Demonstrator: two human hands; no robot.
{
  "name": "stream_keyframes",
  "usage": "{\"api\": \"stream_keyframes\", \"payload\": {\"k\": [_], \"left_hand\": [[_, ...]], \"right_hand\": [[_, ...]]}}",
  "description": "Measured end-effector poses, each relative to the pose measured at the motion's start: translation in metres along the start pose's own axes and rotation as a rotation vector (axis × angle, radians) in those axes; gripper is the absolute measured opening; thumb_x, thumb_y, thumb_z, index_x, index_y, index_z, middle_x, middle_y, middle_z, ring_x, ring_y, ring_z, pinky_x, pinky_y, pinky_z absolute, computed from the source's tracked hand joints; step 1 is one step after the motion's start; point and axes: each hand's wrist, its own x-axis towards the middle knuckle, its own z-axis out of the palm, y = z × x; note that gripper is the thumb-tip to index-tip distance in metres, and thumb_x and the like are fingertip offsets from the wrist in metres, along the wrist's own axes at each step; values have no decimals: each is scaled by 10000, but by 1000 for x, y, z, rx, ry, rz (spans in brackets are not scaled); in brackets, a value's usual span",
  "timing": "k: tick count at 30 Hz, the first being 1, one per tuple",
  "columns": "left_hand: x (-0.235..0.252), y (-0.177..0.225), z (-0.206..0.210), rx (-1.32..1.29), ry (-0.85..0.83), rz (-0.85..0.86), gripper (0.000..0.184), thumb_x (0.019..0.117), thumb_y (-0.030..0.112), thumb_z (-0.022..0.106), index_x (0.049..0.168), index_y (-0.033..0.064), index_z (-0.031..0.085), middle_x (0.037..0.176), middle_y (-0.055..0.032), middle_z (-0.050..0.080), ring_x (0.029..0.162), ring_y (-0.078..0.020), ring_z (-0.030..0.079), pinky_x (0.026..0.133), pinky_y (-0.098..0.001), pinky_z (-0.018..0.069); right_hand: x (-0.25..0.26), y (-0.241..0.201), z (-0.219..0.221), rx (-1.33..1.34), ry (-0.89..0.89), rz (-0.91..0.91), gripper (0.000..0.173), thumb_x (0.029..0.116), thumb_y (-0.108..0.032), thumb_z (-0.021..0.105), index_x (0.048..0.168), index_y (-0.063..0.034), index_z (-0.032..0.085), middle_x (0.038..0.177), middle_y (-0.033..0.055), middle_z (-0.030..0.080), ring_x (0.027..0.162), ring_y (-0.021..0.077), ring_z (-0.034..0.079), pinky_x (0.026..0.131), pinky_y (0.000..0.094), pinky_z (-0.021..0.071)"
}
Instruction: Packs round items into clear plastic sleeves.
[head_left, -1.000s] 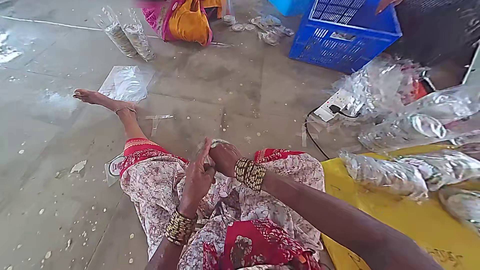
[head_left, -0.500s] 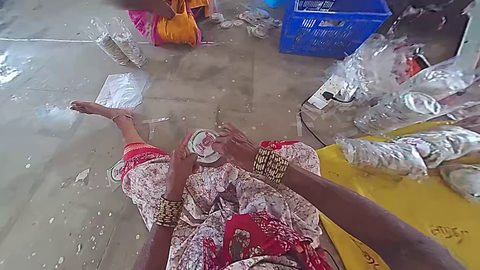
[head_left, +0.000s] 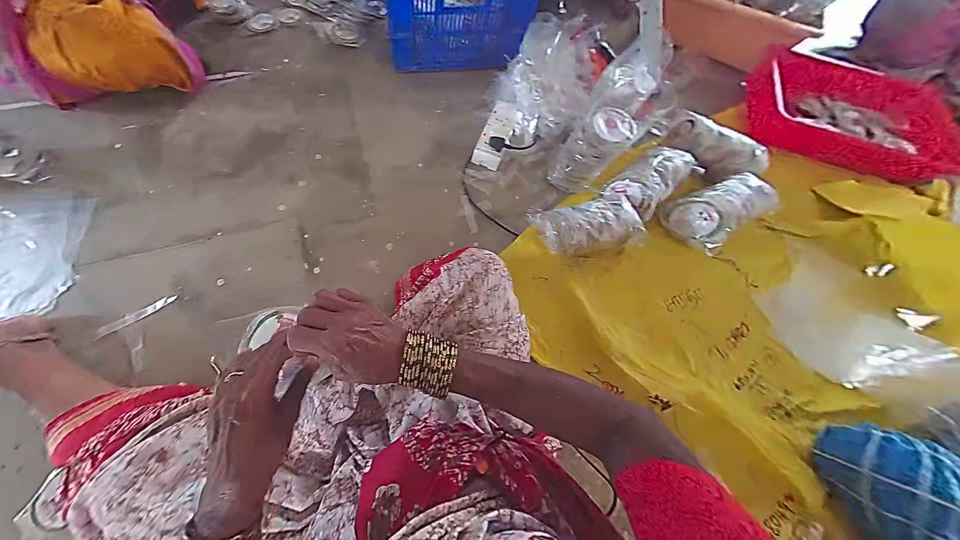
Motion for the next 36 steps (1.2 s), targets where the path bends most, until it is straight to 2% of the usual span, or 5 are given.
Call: {"api": "stream_keyframes", "payload": {"k": [6, 12, 23, 27, 36], "left_hand": [[4, -17, -1, -61, 39, -90, 422, 1065, 275, 439, 1244, -14, 690, 1155, -234, 718, 1041, -412, 704, 903, -614, 516], [10, -34, -6, -145, 136, -276, 329, 1047, 224, 483, 1130, 32, 738, 1083, -121, 755, 1002, -214, 723, 919, -464, 548], [8, -43, -1, -125, 182, -291, 339, 1061, 232, 449, 1066, 39, 727, 1042, -107, 739, 1022, -223, 692, 934, -461, 520], [4, -42, 1, -113, 132, -271, 524, 934, 524, 636, 1057, 18, 693, 1072, -157, 692, 943, -279, 660, 819, -485, 529], [-14, -43, 7, -188, 297, -270, 241, 1012, 179, 544, 1004, 20, 725, 909, -57, 717, 837, -55, 656, 799, -255, 525]], "right_hand": [[-93, 79, -60, -119, 369, 576, 193, 996, -124, 619, 1053, -8, 763, 1082, 128, 748, 1038, 239, 717, 938, 409, 586], [-234, 156, -94, -377, -271, 1414, 341, 1045, -128, 502, 1298, 73, 612, 1321, 337, 598, 1276, 501, 557, 1058, 647, 425], [-259, 153, -85, -456, -339, 1532, 243, 1018, -73, 562, 1150, 111, 651, 1231, 373, 620, 1191, 551, 591, 977, 708, 446], [-267, 146, -84, -404, -255, 1578, 302, 1043, -145, 551, 1167, 112, 648, 1250, 377, 615, 1238, 548, 564, 1027, 710, 406], [-262, 146, -90, -314, -101, 1538, 392, 1043, -189, 513, 1257, 135, 568, 1253, 410, 586, 1249, 567, 540, 1068, 704, 361]]}}
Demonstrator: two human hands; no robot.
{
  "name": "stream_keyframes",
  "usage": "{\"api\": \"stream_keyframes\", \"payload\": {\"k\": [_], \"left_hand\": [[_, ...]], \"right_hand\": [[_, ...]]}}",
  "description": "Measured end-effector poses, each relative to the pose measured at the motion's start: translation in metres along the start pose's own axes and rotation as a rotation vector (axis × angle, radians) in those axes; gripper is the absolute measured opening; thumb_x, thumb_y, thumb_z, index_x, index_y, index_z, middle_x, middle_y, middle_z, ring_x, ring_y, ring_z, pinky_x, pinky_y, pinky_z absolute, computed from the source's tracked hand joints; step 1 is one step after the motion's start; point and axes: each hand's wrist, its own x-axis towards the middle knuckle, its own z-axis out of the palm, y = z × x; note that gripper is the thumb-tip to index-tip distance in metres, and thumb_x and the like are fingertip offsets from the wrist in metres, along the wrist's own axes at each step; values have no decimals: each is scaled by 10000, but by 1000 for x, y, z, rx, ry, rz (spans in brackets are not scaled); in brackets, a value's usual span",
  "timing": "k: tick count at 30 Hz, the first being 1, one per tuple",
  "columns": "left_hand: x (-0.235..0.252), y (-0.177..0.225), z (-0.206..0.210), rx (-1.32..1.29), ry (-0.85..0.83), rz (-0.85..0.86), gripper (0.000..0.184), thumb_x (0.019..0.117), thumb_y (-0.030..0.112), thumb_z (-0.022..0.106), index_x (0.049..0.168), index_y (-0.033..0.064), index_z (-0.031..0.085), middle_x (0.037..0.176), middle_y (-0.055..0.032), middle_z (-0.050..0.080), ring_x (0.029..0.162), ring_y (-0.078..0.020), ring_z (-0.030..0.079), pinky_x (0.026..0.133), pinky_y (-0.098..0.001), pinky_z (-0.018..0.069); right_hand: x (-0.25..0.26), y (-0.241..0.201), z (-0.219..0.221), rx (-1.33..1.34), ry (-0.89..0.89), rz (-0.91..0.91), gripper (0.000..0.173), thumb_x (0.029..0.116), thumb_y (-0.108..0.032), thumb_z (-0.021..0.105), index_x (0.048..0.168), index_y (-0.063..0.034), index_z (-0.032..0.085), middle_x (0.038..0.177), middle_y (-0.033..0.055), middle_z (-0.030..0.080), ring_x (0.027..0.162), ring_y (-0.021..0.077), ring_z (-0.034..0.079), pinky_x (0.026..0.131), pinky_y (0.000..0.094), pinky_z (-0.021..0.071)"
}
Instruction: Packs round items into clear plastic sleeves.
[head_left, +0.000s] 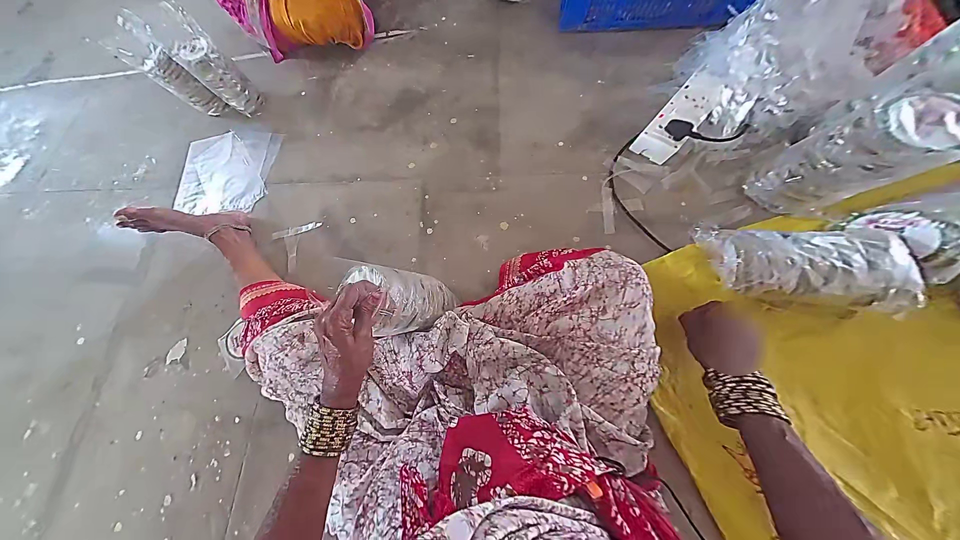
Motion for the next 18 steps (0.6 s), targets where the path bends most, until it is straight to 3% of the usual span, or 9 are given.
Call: {"api": "stream_keyframes", "payload": {"k": [3, 5, 7, 9, 10, 11, 14, 16, 18], "left_hand": [[-6, 0, -4, -19, -12, -1, 249, 1015, 147, 534, 1045, -5, 729, 936, -87, 741, 858, -65, 687, 821, -261, 542], [-15, 4, -8, 15, -34, -8, 256, 1019, 167, 539, 1017, -5, 727, 891, -92, 734, 821, -88, 685, 798, -294, 538], [-23, 6, -5, 12, -38, 1, 283, 1036, 225, 542, 929, 5, 686, 781, -49, 666, 734, -52, 622, 736, -259, 510], [-27, 9, 0, -1, -8, 30, 336, 1041, 260, 538, 944, -13, 710, 784, -66, 696, 721, -45, 644, 708, -239, 529], [-32, 11, 4, 3, 9, 28, 362, 1048, 291, 525, 953, -7, 707, 796, -65, 692, 743, -52, 650, 717, -245, 531], [-37, 11, 5, 3, 9, 14, 373, 1055, 314, 511, 1003, 13, 725, 883, -65, 723, 839, -65, 674, 801, -269, 548], [-50, 10, 7, -64, 14, 15, 373, 1046, 278, 517, 1076, -20, 740, 1158, -154, 727, 1199, -240, 641, 1125, -452, 418], [-55, 10, 10, -107, 74, 21, 366, 1035, 233, 543, 1107, -82, 717, 1174, -174, 728, 1226, -210, 650, 1143, -395, 434], [-56, 11, 15, -151, 112, 41, 359, 1046, 217, 544, 1129, -102, 687, 1155, -139, 729, 1181, -80, 647, 1088, -275, 465]], "right_hand": [[-12, -24, -7, 219, 248, -210, 428, 1061, -206, 481, 1362, 91, 544, 1200, 400, 615, 1160, 586, 576, 1036, 741, 355], [-19, -50, -9, 367, 312, -328, 451, 1069, -216, 466, 1433, 46, 516, 1241, 372, 606, 1175, 537, 579, 1049, 700, 371], [-19, -84, -4, 516, 339, -508, 375, 1069, -185, 476, 1289, 92, 599, 1192, 325, 643, 1067, 413, 644, 957, 563, 493], [-24, -128, 3, 604, 250, -635, 346, 1071, -212, 489, 1211, 75, 625, 1090, 241, 668, 905, 273, 658, 822, 455, 551], [-31, -149, 8, 601, 185, -672, 323, 1069, -209, 494, 1194, 55, 632, 1044, 217, 679, 845, 268, 669, 771, 469, 568], [-41, -171, 15, 585, 129, -694, 292, 1059, -179, 505, 1178, 48, 644, 992, 215, 686, 785, 292, 674, 720, 503, 572], [-57, -221, 46, 594, -48, -801, 191, 1012, -90, 543, 1090, 29, 669, 856, 168, 678, 695, 268, 654, 647, 472, 557], [-63, -244, 72, 698, -247, -782, 169, 999, -53, 555, 1118, 13, 654, 833, 130, 669, 651, 204, 630, 614, 394, 547], [-67, -260, 93, 835, -425, -700, 313, 995, 5, 528, 1296, 4, 613, 812, 110, 656, 609, 146, 615, 585, 316, 552]]}}
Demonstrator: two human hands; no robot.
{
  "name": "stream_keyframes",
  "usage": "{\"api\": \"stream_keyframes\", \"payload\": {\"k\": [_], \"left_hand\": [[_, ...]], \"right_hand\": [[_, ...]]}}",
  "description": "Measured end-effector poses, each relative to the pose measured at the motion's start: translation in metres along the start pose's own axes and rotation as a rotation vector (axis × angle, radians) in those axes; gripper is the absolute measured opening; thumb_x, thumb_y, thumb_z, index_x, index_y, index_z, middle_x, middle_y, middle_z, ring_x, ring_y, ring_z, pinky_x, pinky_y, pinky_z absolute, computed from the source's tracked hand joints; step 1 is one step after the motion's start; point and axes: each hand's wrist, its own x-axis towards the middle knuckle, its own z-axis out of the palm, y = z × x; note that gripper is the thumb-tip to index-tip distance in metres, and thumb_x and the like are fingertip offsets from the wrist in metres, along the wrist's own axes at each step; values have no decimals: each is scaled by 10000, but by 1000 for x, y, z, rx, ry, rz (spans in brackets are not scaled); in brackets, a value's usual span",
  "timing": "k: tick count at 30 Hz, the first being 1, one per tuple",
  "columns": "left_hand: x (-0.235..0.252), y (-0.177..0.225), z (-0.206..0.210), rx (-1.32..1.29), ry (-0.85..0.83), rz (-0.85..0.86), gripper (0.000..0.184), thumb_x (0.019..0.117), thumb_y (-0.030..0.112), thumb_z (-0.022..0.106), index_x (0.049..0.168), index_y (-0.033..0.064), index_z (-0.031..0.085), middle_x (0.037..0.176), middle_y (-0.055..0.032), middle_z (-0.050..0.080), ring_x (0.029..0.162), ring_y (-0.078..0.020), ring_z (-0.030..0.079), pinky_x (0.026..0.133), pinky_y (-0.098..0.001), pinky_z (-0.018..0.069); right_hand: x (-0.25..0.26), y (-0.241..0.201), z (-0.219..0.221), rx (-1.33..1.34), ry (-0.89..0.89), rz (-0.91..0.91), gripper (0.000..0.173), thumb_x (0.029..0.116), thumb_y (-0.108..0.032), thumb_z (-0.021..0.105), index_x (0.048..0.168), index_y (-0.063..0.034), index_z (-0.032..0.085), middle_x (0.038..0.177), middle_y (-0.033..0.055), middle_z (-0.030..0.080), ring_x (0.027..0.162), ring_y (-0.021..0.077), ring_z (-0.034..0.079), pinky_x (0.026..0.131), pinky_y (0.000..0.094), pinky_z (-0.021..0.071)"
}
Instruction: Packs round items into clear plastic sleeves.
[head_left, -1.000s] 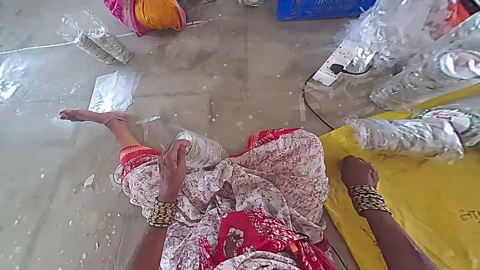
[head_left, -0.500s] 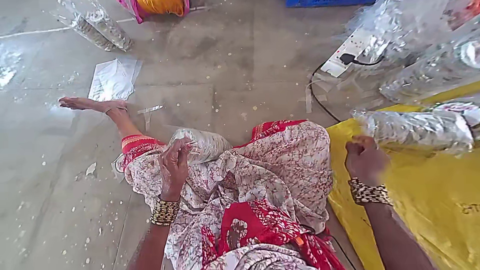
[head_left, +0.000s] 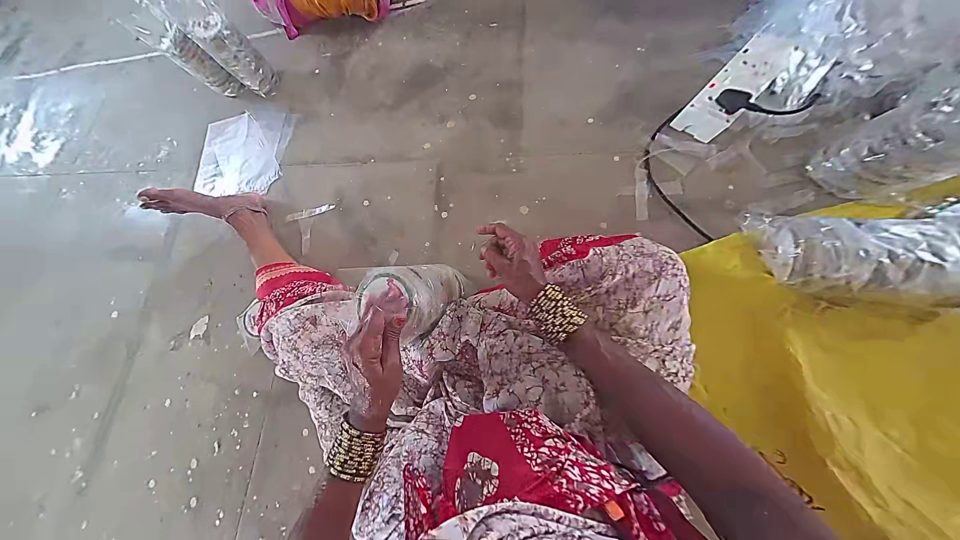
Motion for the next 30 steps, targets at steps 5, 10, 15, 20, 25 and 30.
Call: {"api": "stream_keyframes", "payload": {"k": [5, 10, 15, 20, 25, 30], "left_hand": [[11, 5, 14, 5, -104, 65, 349, 1069, 242, 501, 1068, -38, 709, 1093, -114, 743, 1100, -89, 678, 1029, -278, 507], [17, 19, 25, 81, -310, 190, 379, 1076, 269, 473, 1068, -6, 734, 1127, -141, 748, 1164, -232, 686, 1099, -410, 478], [18, 24, 25, 55, -380, 229, 372, 1075, 251, 461, 1004, 2, 728, 1094, -127, 756, 1155, -212, 690, 1104, -378, 476], [33, 17, 23, 20, -352, 174, 384, 1077, 301, 483, 1041, 7, 728, 1082, -107, 758, 1133, -146, 691, 1073, -322, 502], [52, 17, 32, 23, -308, 186, 378, 1063, 293, 527, 1025, -33, 715, 1029, -132, 749, 1044, -101, 702, 995, -260, 527], [53, 20, 39, 27, -274, 164, 352, 1060, 266, 535, 993, -35, 703, 969, -116, 747, 981, -65, 701, 922, -222, 541]], "right_hand": [[6, 4, 20, 252, -15, 221, 213, 1041, 7, 503, 1206, 32, 636, 914, 129, 671, 650, 144, 683, 651, 304, 620], [-1, 17, 4, 27, -3, 256, 273, 1060, -67, 501, 1324, 1, 515, 1007, 162, 637, 703, 187, 678, 671, 345, 607], [-5, 23, -2, -63, -35, 124, 343, 1018, -65, 561, 1354, -71, 632, 892, 96, 657, 763, 147, 576, 790, 332, 501], [-6, 25, 13, 217, -20, 62, 202, 992, -83, 612, 1155, -21, 714, 881, 48, 695, 685, 41, 615, 684, 224, 546], [-2, 24, 15, 224, 95, 61, 161, 995, -103, 618, 1053, 5, 723, 803, 50, 680, 618, 50, 596, 610, 230, 533], [-2, 13, 11, 179, 300, -93, 81, 953, -82, 671, 955, -7, 701, 783, 51, 706, 650, 83, 653, 626, 262, 565]]}}
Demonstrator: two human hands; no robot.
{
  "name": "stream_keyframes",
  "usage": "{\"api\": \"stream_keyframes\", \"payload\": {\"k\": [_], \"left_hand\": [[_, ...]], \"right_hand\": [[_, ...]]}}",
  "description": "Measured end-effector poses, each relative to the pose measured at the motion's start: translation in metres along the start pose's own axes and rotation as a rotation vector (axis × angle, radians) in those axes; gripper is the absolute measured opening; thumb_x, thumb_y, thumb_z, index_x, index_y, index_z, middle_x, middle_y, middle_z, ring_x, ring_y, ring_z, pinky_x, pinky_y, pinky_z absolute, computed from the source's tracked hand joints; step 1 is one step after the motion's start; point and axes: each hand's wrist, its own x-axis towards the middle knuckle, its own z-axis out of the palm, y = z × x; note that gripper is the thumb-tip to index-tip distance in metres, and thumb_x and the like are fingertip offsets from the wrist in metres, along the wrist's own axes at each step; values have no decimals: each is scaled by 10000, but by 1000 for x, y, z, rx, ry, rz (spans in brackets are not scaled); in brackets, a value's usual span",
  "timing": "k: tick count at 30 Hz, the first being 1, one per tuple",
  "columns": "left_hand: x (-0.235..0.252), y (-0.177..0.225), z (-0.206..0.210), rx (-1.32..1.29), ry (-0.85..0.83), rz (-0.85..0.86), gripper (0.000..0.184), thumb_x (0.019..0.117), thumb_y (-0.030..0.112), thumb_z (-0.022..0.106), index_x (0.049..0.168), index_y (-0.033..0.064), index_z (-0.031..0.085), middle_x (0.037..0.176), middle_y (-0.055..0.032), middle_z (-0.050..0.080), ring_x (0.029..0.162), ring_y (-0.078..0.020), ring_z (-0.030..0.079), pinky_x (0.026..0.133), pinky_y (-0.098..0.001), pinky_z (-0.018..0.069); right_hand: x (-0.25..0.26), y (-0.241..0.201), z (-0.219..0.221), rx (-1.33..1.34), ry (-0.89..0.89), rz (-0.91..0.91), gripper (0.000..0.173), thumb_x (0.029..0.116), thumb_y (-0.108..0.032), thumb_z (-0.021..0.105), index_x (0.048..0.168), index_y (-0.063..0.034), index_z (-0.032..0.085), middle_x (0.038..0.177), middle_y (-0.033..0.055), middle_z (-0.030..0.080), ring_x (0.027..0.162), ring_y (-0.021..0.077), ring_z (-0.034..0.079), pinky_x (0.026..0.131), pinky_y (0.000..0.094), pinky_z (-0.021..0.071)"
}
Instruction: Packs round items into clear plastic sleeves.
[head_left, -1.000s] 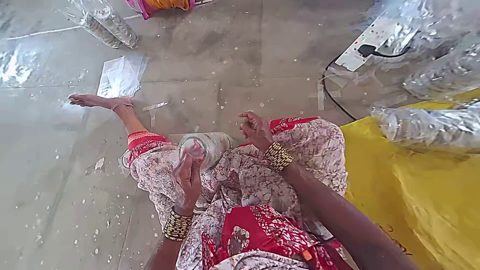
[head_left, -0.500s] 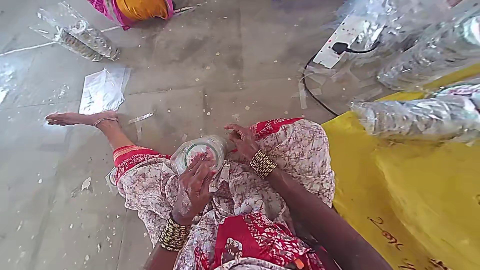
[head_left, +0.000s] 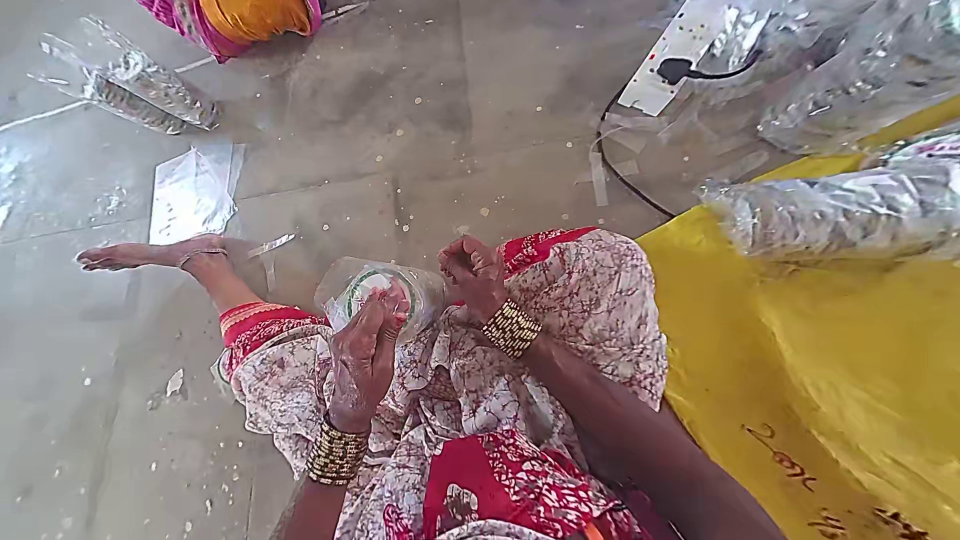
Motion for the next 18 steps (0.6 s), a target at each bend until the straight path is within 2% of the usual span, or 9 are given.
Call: {"api": "stream_keyframes", "payload": {"k": [2, 4, 6, 8, 10, 12, 16, 17, 18], "left_hand": [[-3, 0, 1, -38, 4, 1, 333, 1061, 225, 534, 1053, -61, 704, 1035, -134, 758, 1060, -95, 707, 990, -260, 537], [-5, 0, 3, -51, 7, 4, 331, 1059, 216, 531, 1058, -69, 698, 1037, -136, 758, 1080, -106, 705, 1015, -275, 527], [-6, 2, 4, -28, 13, 6, 342, 1055, 237, 537, 1040, -61, 704, 1024, -131, 759, 1069, -96, 704, 1013, -258, 518], [-8, 2, 4, -29, 14, -2, 347, 1061, 244, 530, 1031, -54, 706, 1032, -125, 762, 1090, -112, 704, 1045, -282, 511], [-13, 0, 5, -34, 18, -9, 331, 1061, 240, 527, 1007, -38, 700, 1024, -115, 764, 1095, -125, 706, 1067, -312, 505], [-15, -1, 8, -37, 32, -8, 339, 1063, 251, 528, 982, -34, 692, 1016, -117, 764, 1087, -132, 711, 1061, -321, 509], [-15, 1, 11, -28, 44, -2, 363, 1066, 268, 516, 972, -33, 695, 997, -121, 760, 1050, -115, 715, 1008, -289, 532], [-13, 0, 9, -30, 41, 2, 363, 1066, 264, 512, 950, -31, 688, 983, -119, 759, 1034, -107, 717, 990, -279, 541], [-12, -1, 8, -43, 42, -4, 366, 1065, 259, 513, 941, -37, 687, 975, -119, 759, 1024, -101, 717, 976, -271, 544]], "right_hand": [[-8, -6, 2, -109, -19, -37, 80, 948, -77, 656, 939, -6, 693, 806, 75, 705, 715, 149, 675, 690, 348, 575], [-15, -13, 1, -247, -196, 14, 120, 938, -60, 611, 951, 22, 698, 856, 135, 713, 825, 256, 698, 793, 470, 562], [-8, -22, -3, -326, -372, 97, 156, 922, -28, 568, 1001, 22, 692, 924, 157, 711, 922, 288, 686, 868, 492, 529], [6, -29, -10, -336, -323, 43, 141, 968, -38, 560, 990, 16, 688, 897, 152, 708, 875, 290, 698, 824, 510, 556], [21, -31, -16, -275, -141, -80, 120, 958, -33, 572, 944, 8, 684, 833, 125, 704, 765, 255, 693, 720, 487, 563], [33, -29, -21, -248, -92, -115, 96, 947, -30, 600, 934, 20, 681, 826, 127, 700, 751, 235, 680, 720, 448, 556], [15, -23, -9, -413, -573, 110, 141, 979, -43, 568, 1006, 30, 685, 985, 189, 687, 972, 309, 659, 901, 506, 503], [17, -22, -9, -408, -574, 117, 140, 979, -52, 576, 1001, 23, 692, 985, 187, 694, 962, 311, 665, 892, 510, 515], [21, -24, -11, -371, -512, 80, 124, 964, -24, 580, 969, 24, 694, 905, 176, 690, 860, 299, 668, 816, 504, 533]]}}
